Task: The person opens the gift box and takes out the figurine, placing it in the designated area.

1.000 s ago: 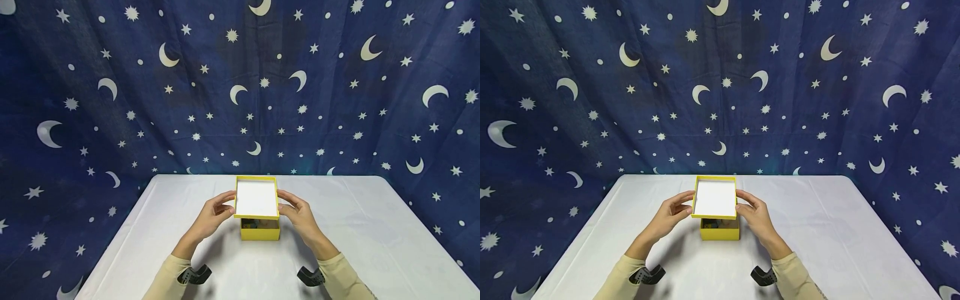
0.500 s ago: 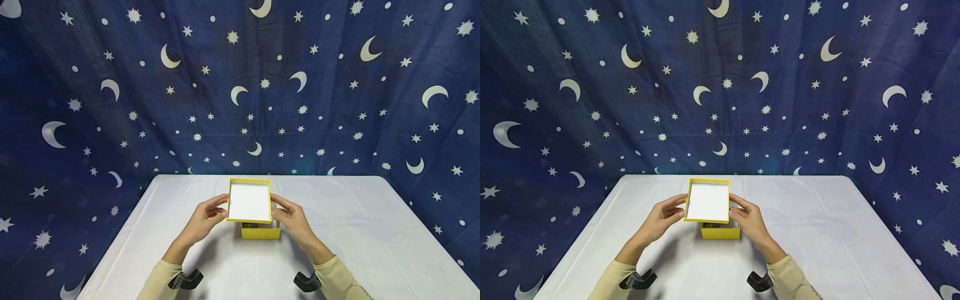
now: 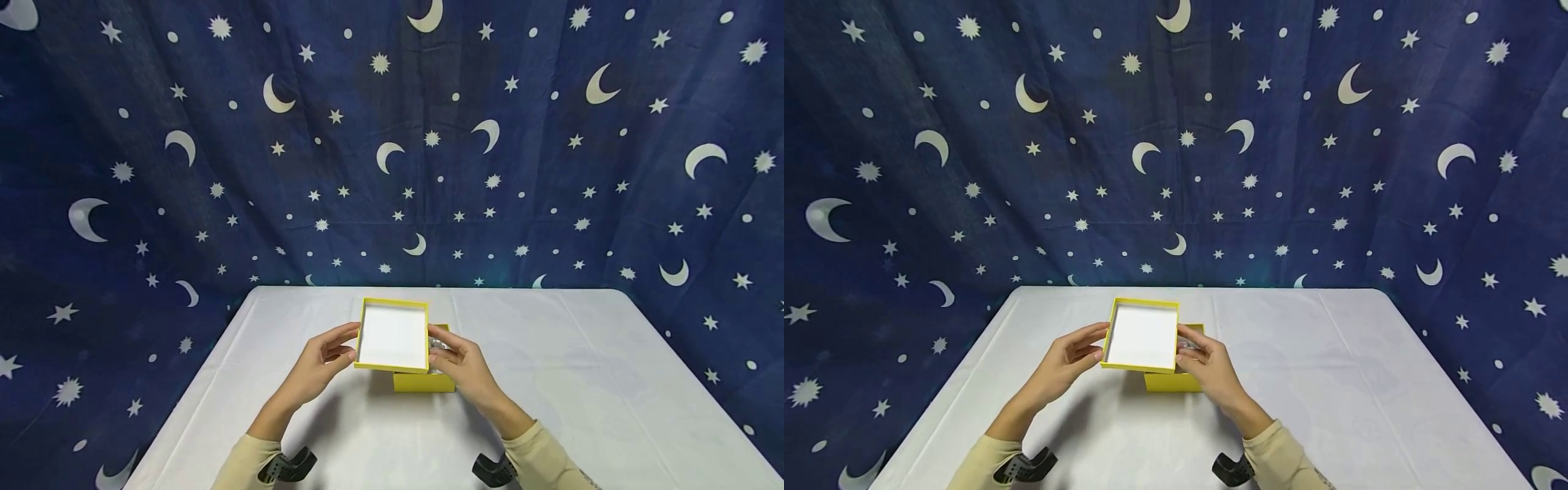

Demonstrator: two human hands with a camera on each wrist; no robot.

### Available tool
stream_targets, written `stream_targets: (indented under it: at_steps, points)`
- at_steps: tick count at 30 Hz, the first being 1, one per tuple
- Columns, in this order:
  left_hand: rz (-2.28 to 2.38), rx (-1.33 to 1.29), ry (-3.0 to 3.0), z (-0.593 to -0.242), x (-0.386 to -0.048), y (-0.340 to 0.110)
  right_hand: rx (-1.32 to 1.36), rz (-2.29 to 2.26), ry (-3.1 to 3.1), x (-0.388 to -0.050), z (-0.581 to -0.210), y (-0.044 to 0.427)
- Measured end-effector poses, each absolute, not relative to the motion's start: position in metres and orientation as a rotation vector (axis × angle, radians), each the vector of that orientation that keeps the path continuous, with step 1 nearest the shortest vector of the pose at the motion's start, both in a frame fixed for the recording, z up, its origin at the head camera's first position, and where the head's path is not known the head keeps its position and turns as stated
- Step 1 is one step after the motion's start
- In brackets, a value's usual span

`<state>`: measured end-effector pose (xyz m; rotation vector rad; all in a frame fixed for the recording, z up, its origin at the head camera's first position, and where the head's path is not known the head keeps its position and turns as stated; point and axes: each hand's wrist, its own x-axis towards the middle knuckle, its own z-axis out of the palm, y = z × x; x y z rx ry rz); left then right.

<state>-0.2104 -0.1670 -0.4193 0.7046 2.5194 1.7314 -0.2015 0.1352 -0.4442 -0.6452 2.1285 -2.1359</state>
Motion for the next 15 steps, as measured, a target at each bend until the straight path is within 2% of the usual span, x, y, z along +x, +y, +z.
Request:
stream_targets:
  at_steps: [15]
  points:
    - [1.715, 0.694, 2.519, -0.427, -0.201, -0.192, -0.574, -2.068, 2.178, -0.191, -0.444, 0.110]
